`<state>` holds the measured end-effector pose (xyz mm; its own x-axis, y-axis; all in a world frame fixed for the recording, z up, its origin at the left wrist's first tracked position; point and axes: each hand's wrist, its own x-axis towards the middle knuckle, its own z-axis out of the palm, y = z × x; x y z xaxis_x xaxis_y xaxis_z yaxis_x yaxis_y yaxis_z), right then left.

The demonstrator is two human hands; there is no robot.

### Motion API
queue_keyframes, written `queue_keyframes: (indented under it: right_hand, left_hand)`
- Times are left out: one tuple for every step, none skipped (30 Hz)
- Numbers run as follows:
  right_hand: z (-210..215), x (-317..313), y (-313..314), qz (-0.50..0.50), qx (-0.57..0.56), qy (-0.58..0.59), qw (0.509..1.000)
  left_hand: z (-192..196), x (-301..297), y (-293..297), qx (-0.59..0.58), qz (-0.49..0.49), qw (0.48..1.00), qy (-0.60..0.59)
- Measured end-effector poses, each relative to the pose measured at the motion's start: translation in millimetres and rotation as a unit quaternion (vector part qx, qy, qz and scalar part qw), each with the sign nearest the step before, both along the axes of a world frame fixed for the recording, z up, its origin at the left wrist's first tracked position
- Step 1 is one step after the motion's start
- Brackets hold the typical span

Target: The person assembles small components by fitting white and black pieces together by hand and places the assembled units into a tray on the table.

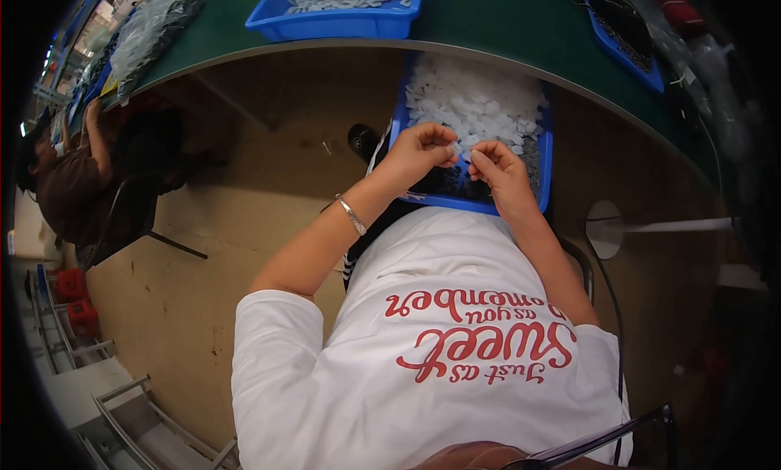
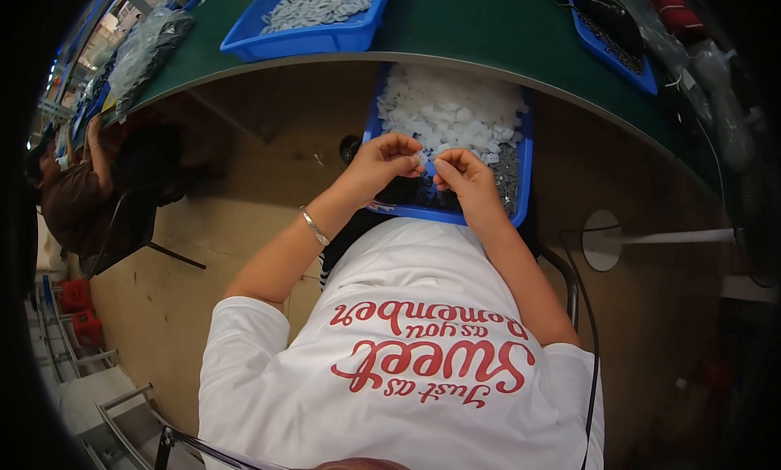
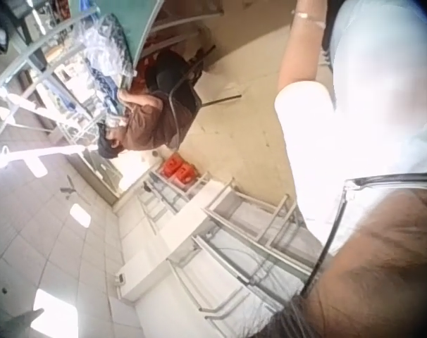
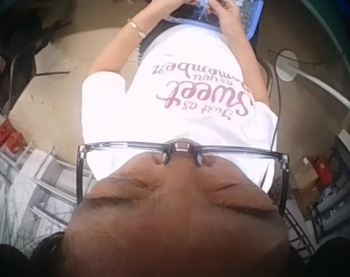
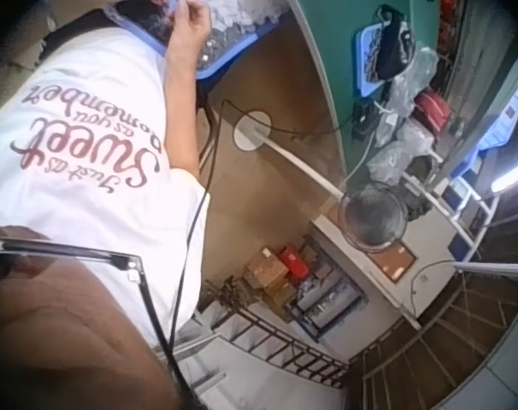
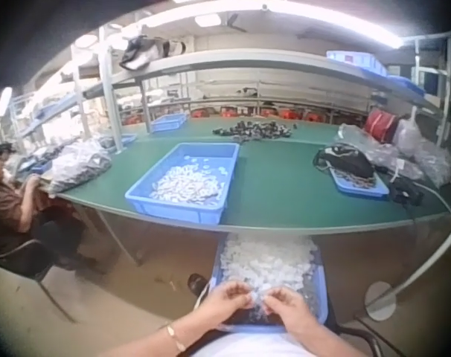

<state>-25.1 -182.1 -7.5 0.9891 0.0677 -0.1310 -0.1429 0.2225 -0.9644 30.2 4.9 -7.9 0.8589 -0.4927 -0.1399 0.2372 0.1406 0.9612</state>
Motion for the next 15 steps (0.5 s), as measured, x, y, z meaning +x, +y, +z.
queue_keyframes:
  right_hand:
    - [-0.2, -0.7, -1.9, -0.006, -0.002, 0.005, 1.0]
    - [0.6, -1.3, -3.9, -0.014, 0.0, 0.002, 1.0]
    - [0.9, -1.1, -5.1, -0.021, 0.003, -0.001, 1.0]
    - [0.4, -1.5, -5.4, -0.023, 0.002, 0.001, 1.0]
    - [-0.2, -2.0, -5.2, -0.019, 0.014, 0.006, 1.0]
    - [-0.3, -2.0, -6.3, -0.015, 0.025, 0.011, 1.0]
    - [-0.3, -2.0, -7.8, -0.016, 0.025, 0.012, 0.999]
    - [-0.5, -1.8, -9.0, -0.012, 0.036, 0.019, 0.999]
    - [-0.9, -2.4, -10.5, -0.008, 0.048, 0.026, 0.998]
    - [-1.2, -2.6, -11.2, -0.009, 0.047, 0.027, 0.998]
    - [-1.5, -2.6, -10.8, -0.009, 0.066, 0.033, 0.997]
    - [-1.2, -3.0, -10.3, -0.009, 0.084, 0.039, 0.996]
    - [-0.1, -4.0, -9.4, -0.01, 0.082, 0.04, 0.996]
    - [1.5, -4.9, -8.3, -0.014, 0.09, 0.043, 0.995]
    - [2.0, -4.8, -6.9, -0.017, 0.099, 0.045, 0.994]
  left_hand:
    - [1.3, -2.1, -1.1, -0.004, -0.005, 1.0, 0.005]
    - [1.6, -3.7, -3.3, -0.014, -0.012, 1.0, 0.008]
    - [2.0, -5.1, -5.4, -0.015, -0.014, 1.0, 0.011]
    - [2.3, -6.5, -7.2, -0.013, -0.019, 1.0, 0.013]
    - [2.2, -7.8, -8.5, -0.01, -0.024, 1.0, 0.015]
    - [2.3, -9.2, -10.1, -0.011, -0.025, 1.0, 0.016]
    - [2.2, -11.1, -11.3, -0.015, -0.019, 1.0, 0.018]
    - [2.3, -12.2, -12.3, -0.019, -0.013, 1.0, 0.019]
    - [3.1, -12.3, -12.3, -0.02, -0.014, 0.999, 0.02]
    - [4.3, -11.5, -10.9, -0.002, -0.03, 0.999, 0.033]
    - [4.3, -11.4, -10.3, 0.017, -0.046, 0.998, 0.047]
    - [3.8, -12.3, -11.1, 0.015, -0.047, 0.998, 0.048]
    - [3.1, -13.4, -12.0, 0.02, -0.04, 0.998, 0.038]
    - [2.4, -14.5, -13.1, 0.024, -0.034, 0.999, 0.029]
    - [2.5, -15.0, -13.1, 0.023, -0.034, 0.999, 0.029]
